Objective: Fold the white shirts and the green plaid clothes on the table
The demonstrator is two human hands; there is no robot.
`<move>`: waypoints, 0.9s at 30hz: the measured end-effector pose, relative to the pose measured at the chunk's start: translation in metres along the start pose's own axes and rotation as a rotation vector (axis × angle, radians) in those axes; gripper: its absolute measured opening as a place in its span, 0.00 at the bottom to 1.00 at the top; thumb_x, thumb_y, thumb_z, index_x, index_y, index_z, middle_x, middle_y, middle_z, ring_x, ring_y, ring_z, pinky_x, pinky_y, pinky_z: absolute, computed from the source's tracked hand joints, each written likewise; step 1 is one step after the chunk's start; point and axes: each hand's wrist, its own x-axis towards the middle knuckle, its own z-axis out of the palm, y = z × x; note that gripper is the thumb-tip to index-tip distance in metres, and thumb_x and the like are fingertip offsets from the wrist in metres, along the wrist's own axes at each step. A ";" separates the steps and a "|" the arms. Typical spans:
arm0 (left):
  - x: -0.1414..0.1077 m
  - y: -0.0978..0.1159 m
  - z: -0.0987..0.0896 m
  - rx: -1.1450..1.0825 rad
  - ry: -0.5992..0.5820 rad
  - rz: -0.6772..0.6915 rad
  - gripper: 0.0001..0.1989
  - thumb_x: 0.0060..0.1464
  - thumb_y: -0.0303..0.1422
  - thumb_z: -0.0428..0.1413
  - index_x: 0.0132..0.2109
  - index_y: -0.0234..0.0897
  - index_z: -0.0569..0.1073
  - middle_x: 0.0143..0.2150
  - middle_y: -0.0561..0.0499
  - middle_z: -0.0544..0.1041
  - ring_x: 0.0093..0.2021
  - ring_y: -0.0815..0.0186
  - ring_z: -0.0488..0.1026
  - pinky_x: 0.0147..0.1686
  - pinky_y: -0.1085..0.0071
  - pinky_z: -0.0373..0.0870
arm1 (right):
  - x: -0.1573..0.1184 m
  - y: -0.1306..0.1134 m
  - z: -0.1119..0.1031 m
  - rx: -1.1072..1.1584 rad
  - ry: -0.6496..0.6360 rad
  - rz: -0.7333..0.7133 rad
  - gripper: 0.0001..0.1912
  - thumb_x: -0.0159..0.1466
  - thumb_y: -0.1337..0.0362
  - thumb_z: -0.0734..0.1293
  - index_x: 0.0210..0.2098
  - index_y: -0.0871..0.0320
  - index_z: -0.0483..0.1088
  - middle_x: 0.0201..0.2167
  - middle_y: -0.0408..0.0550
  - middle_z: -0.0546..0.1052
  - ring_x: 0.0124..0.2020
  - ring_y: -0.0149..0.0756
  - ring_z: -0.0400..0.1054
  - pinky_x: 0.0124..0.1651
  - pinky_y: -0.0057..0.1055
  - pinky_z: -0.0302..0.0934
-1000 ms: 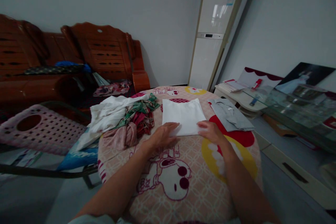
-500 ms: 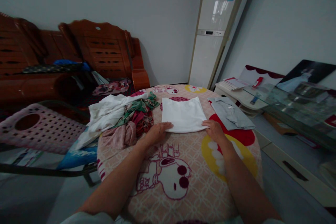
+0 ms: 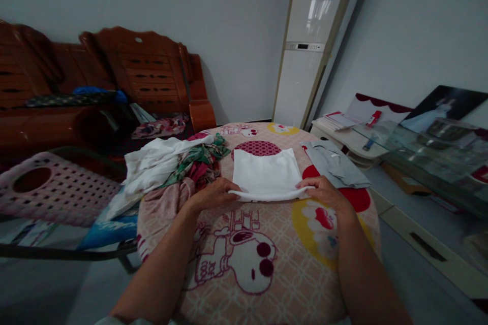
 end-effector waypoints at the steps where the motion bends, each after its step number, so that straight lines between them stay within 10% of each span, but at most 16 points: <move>1: 0.000 -0.001 0.000 -0.008 0.001 -0.003 0.11 0.49 0.37 0.59 0.34 0.34 0.82 0.24 0.53 0.75 0.27 0.68 0.67 0.28 0.79 0.62 | 0.000 0.000 -0.001 0.007 -0.012 0.013 0.12 0.49 0.65 0.67 0.32 0.59 0.79 0.29 0.45 0.79 0.30 0.34 0.70 0.31 0.25 0.61; 17: 0.008 -0.028 0.013 0.293 0.021 0.130 0.25 0.43 0.21 0.56 0.50 0.39 0.74 0.62 0.46 0.70 0.60 0.59 0.68 0.61 0.65 0.61 | -0.001 0.025 0.001 -0.268 -0.188 -0.244 0.26 0.49 0.73 0.70 0.48 0.53 0.79 0.59 0.54 0.72 0.60 0.49 0.66 0.65 0.48 0.54; 27: 0.012 -0.019 -0.006 0.103 0.063 0.168 0.13 0.52 0.27 0.51 0.42 0.36 0.78 0.54 0.47 0.77 0.55 0.60 0.73 0.57 0.66 0.66 | -0.003 0.005 -0.003 0.100 0.092 -0.086 0.12 0.53 0.59 0.73 0.36 0.56 0.81 0.38 0.50 0.82 0.46 0.46 0.74 0.55 0.42 0.63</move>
